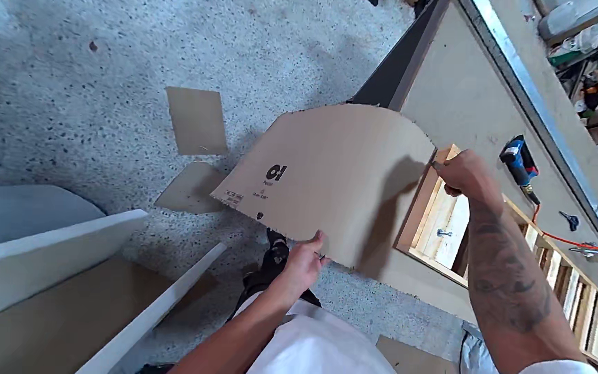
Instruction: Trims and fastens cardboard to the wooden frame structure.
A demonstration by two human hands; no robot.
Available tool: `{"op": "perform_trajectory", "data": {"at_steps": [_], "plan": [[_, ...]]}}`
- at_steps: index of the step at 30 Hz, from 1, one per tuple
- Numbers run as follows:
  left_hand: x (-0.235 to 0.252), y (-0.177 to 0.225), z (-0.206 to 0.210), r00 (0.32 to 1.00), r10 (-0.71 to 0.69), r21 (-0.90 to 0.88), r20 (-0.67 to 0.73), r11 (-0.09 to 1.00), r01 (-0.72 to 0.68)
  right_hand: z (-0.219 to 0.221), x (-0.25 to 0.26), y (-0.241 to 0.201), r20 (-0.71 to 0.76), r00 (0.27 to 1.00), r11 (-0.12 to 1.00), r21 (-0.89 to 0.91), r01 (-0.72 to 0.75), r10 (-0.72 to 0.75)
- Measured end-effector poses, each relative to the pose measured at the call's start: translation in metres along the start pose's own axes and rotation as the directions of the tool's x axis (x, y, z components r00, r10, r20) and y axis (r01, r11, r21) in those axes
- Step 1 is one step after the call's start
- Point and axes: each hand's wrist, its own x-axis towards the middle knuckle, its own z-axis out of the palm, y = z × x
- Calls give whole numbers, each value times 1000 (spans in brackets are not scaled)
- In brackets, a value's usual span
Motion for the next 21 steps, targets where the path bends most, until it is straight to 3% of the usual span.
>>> {"op": "perform_trajectory", "data": {"at_steps": [12, 21], "plan": [[-3, -6, 2, 996, 82, 7, 31, 997, -82, 117, -175, 27, -42, 999, 1000, -6, 26, -26], [1, -4, 9, 998, 62, -83, -9, 995, -62, 158, -225, 42, -77, 996, 998, 41, 42, -38]]}}
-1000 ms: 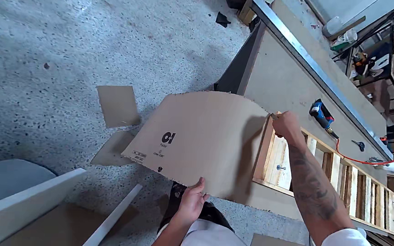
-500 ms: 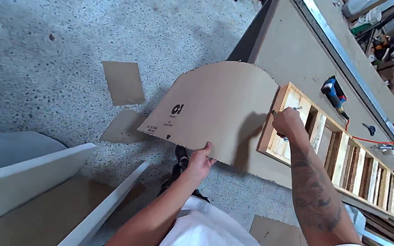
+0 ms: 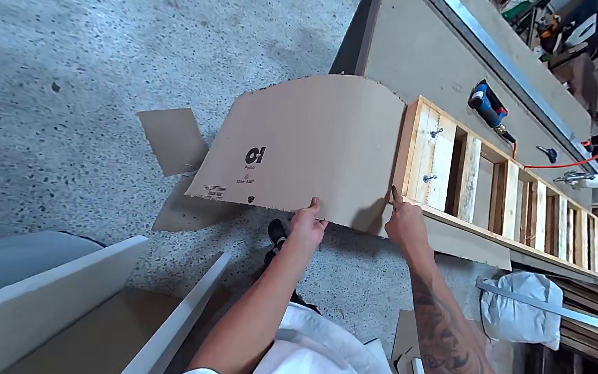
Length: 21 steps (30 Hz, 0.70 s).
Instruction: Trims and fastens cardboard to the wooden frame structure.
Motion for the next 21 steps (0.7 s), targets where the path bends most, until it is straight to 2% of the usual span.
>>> {"op": "perform_trajectory", "data": {"at_steps": [5, 10, 15, 18, 21], "plan": [[2, 1, 5, 1000, 23, -25, -3, 999, -23, 10, -17, 8, -23, 1000, 1000, 20, 3, -3], [0, 2, 10, 1000, 17, -25, -23, 1000, -17, 15, -62, 14, -9, 1000, 993, 121, -4, 5], [5, 2, 5, 1000, 13, -6, 12, 1000, -13, 7, -54, 11, 52, 999, 997, 77, -15, 11], [11, -5, -4, 997, 37, 96, 65, 994, -43, -19, -43, 13, 97, 995, 999, 37, -14, 11], [15, -10, -6, 995, 56, 205, 78, 976, -71, -77, -25, 6, -78, 996, 995, 83, 48, -41]]}}
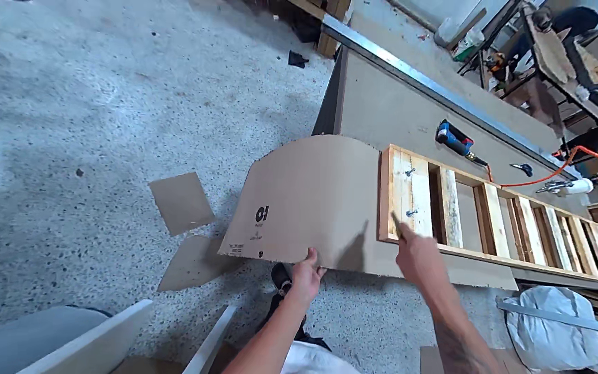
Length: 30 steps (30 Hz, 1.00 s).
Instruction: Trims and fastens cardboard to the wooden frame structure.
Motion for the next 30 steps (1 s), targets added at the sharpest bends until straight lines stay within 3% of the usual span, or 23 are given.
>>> {"op": "perform_trajectory", "data": {"at_steps": [3, 7, 11, 20, 30], "plan": [[2, -4, -1, 999, -30, -8, -19, 1000, 30, -28, 99, -9, -116, 991, 997, 26, 72, -68], [0, 5, -1, 995, -79, -23, -58, 997, 78, -27, 244, -15, -54, 998, 1000, -2, 28, -28], [0, 9, 1, 987, -139, -82, -83, 988, 132, -34, 292, -42, -1, 1000, 995, -98, -19, 19], [-2, 12, 4, 970, -205, -167, -128, 969, 183, -30, 262, -44, 114, 992, 990, -135, -47, 62], [8, 37, -12, 994, -62, -104, -85, 993, 53, 37, 74, -18, 206, 966, 986, -91, -137, 153]]}}
